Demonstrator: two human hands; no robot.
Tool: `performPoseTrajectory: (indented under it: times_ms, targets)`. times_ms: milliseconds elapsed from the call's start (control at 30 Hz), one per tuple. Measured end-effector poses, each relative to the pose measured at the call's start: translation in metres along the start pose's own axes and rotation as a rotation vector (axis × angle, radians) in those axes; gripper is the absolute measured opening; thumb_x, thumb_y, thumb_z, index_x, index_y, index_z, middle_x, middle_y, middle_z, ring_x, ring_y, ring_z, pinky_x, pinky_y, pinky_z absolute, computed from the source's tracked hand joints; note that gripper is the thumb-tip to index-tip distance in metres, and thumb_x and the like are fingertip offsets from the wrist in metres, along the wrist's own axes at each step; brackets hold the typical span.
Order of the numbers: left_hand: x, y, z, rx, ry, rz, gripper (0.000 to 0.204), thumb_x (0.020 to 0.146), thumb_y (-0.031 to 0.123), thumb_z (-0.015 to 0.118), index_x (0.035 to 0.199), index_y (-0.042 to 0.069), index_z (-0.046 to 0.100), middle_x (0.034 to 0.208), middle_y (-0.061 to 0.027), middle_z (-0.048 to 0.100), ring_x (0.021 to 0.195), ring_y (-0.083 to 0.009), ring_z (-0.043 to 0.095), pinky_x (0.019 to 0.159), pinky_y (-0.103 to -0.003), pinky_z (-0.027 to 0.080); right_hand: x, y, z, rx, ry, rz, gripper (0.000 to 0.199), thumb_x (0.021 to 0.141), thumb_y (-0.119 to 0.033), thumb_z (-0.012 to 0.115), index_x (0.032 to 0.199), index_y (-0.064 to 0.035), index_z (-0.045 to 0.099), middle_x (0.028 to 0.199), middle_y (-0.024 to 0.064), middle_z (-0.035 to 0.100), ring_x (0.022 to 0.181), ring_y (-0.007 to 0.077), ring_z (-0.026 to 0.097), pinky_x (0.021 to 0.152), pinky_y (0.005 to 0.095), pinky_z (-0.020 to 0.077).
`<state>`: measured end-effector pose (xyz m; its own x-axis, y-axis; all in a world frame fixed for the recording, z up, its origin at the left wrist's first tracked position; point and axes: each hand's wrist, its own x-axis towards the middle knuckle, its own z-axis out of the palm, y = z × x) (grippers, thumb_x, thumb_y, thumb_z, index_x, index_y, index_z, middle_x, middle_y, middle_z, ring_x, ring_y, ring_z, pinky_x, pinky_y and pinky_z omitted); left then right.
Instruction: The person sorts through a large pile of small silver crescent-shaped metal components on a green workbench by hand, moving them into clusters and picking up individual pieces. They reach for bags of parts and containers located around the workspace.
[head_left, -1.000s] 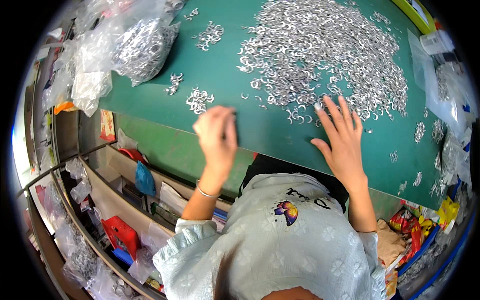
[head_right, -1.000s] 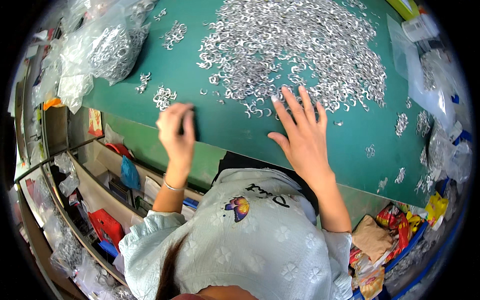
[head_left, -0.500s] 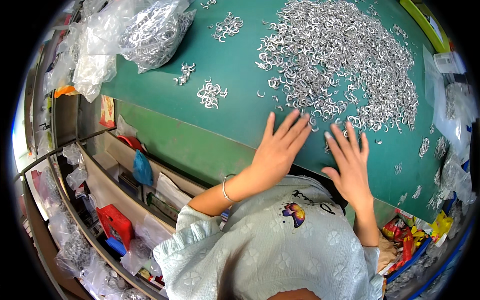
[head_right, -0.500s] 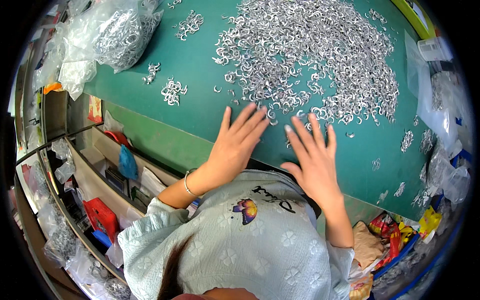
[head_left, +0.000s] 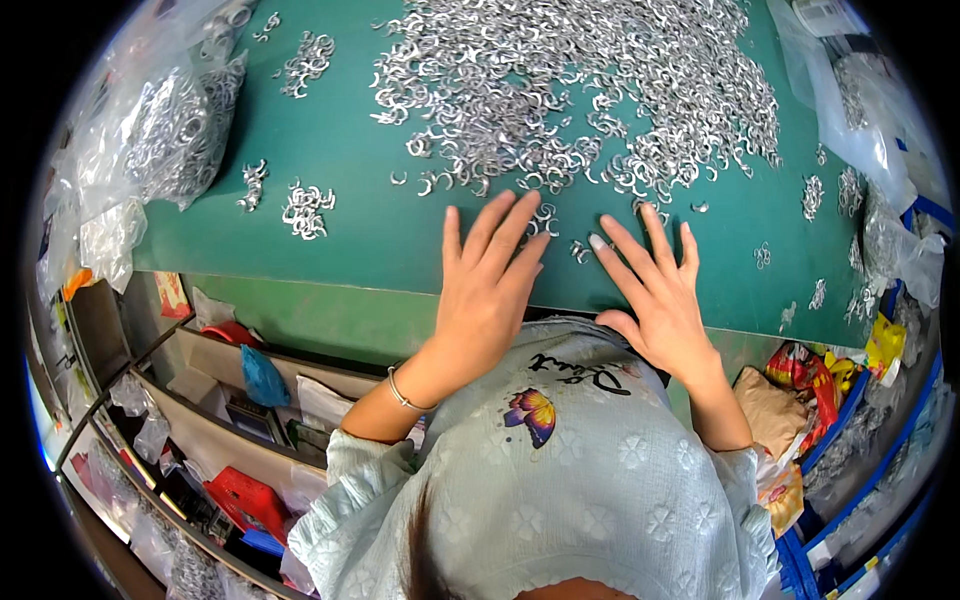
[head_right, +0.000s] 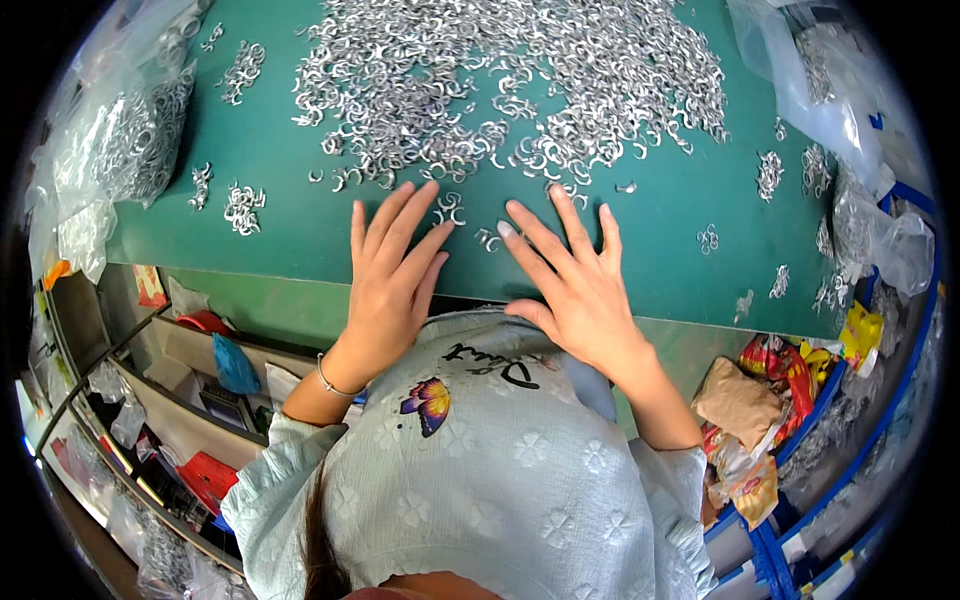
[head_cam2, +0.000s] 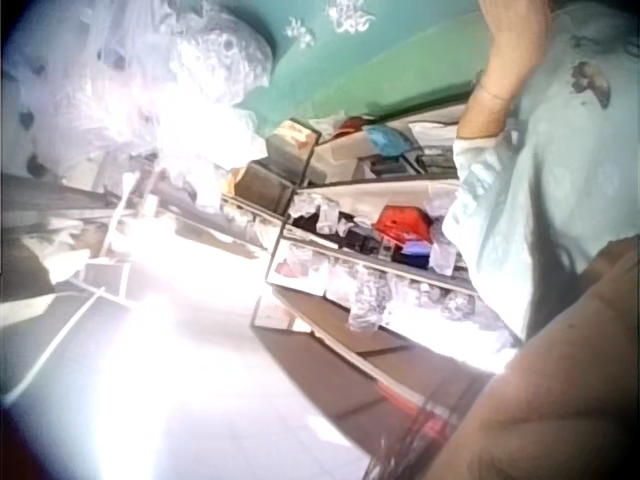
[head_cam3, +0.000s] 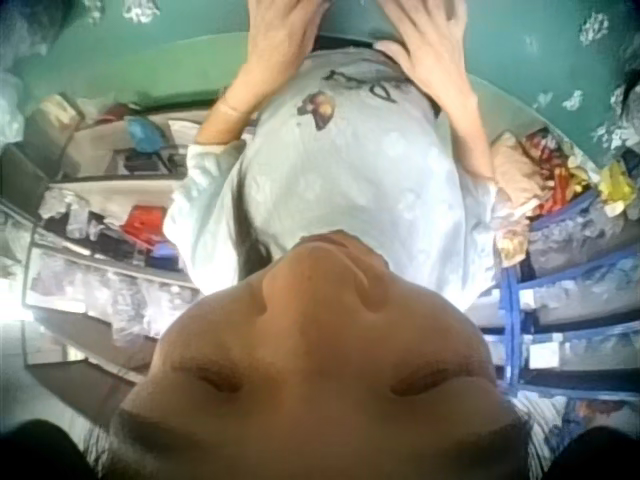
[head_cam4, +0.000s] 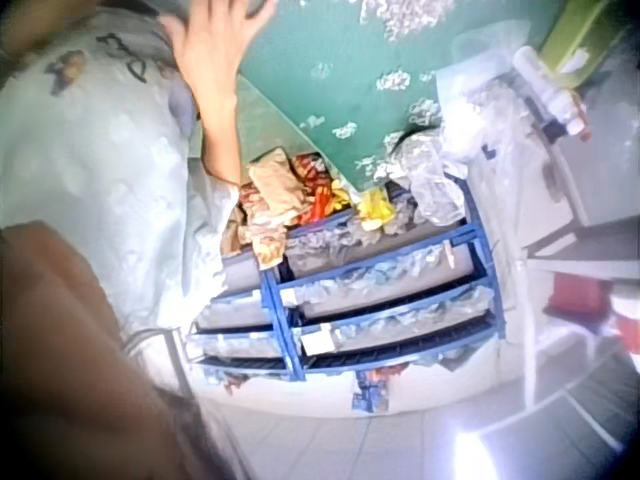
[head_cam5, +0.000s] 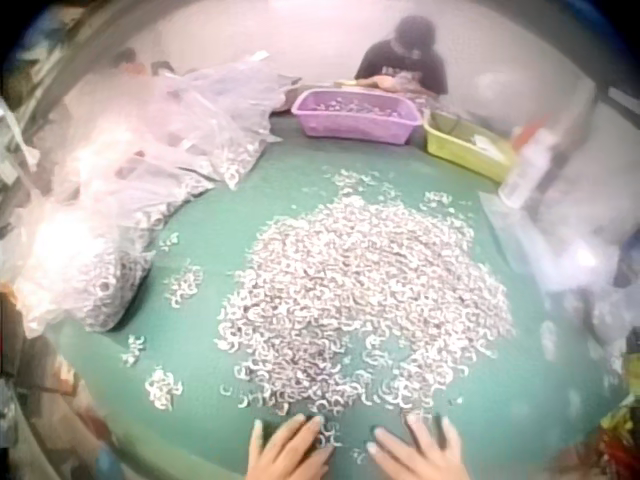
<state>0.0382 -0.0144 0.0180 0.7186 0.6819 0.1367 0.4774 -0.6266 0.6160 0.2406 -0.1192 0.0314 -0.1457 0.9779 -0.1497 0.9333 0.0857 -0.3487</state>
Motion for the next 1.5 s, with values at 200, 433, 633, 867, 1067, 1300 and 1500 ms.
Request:
performPoseTrajectory:
  times_ms: [200, 433, 633, 867, 1067, 1300, 1500]
  targets:
    - [-0.004, -0.007, 0.006, -0.046, 0.126, -0.040, 0.032, 0.077, -0.003, 0.070, 0.108, 0.005, 0.065, 0.124, -0.0123, 0.057, 0.109, -0.0285, 0.054, 0.095, -0.042, 0.037, -0.014, 0.012, 0.001, 0.120, 0.247, 0.046, 0.067, 0.083, -0.050, 0.062, 0.136, -0.0102, 0.054, 0.147, 0.0060, 0.046, 0.144, 0.0339, 0.029, 0.111, 0.0586, 0.0135]
    - [-0.012, -0.011, 0.012, -0.153, 0.043, 0.006, 0.028, 0.079, -0.002, 0.067, 0.106, 0.004, 0.062, 0.113, -0.0105, 0.057, 0.099, -0.0290, 0.054, 0.082, -0.039, 0.038, -0.010, 0.006, 0.003, 0.085, 0.115, 0.036, 0.067, 0.085, -0.052, 0.058, 0.135, -0.0082, 0.054, 0.145, 0.0081, 0.049, 0.142, 0.0355, 0.031, 0.113, 0.0585, 0.0080]
    - [-0.005, -0.003, 0.010, -0.118, 0.132, -0.064, 0.042, 0.075, 0.001, 0.074, 0.115, 0.005, 0.059, 0.113, -0.0106, 0.056, 0.100, -0.0285, 0.052, 0.084, -0.039, 0.037, 0.003, -0.009, 0.008, 0.128, 0.060, -0.069, 0.070, 0.080, -0.046, 0.065, 0.138, -0.0089, 0.052, 0.147, 0.0045, 0.045, 0.143, 0.0333, 0.030, 0.110, 0.0630, 0.0101]
    - [-0.012, -0.005, 0.007, -0.104, 0.096, -0.120, 0.051, 0.076, 0.004, 0.075, 0.124, 0.005, 0.057, 0.114, -0.0119, 0.054, 0.100, -0.0289, 0.051, 0.085, -0.039, 0.037, -0.014, -0.004, 0.008, 0.128, 0.094, 0.047, 0.073, 0.078, -0.049, 0.065, 0.138, -0.0100, 0.051, 0.150, 0.0024, 0.042, 0.145, 0.0323, 0.026, 0.109, 0.0663, 0.0085]
    - [-0.020, -0.007, 0.006, -0.154, 0.135, -0.230, 0.050, 0.077, 0.005, 0.076, 0.123, 0.005, 0.058, 0.113, -0.0121, 0.054, 0.100, -0.0291, 0.051, 0.085, -0.039, 0.036, -0.014, -0.005, 0.010, 0.156, 0.160, 0.056, 0.078, 0.076, -0.049, 0.066, 0.141, -0.0091, 0.048, 0.153, 0.0023, 0.037, 0.146, 0.0339, 0.023, 0.108, 0.0694, 0.0081]
    - [-0.018, -0.011, 0.004, -0.016, 0.191, -0.178, 0.026, 0.074, 0.000, 0.077, 0.097, 0.007, 0.066, 0.097, -0.0073, 0.058, 0.089, -0.0236, 0.053, 0.079, -0.034, 0.035, -0.008, -0.018, 0.013, 0.124, 0.047, 0.078, 0.082, 0.072, -0.041, 0.072, 0.142, -0.0089, 0.046, 0.156, 0.0023, 0.032, 0.147, 0.0340, 0.018, 0.107, 0.0712, 0.0081]
    - [-0.009, -0.014, 0.010, -0.010, 0.283, -0.177, 0.030, 0.075, -0.002, 0.074, 0.103, 0.006, 0.066, 0.098, -0.0076, 0.059, 0.090, -0.0243, 0.055, 0.080, -0.034, 0.035, -0.001, -0.019, 0.010, 0.100, 0.079, 0.033, 0.084, 0.071, -0.040, 0.074, 0.143, -0.0100, 0.044, 0.156, 0.0018, 0.031, 0.147, 0.0330, 0.019, 0.107, 0.0711, 0.0120]
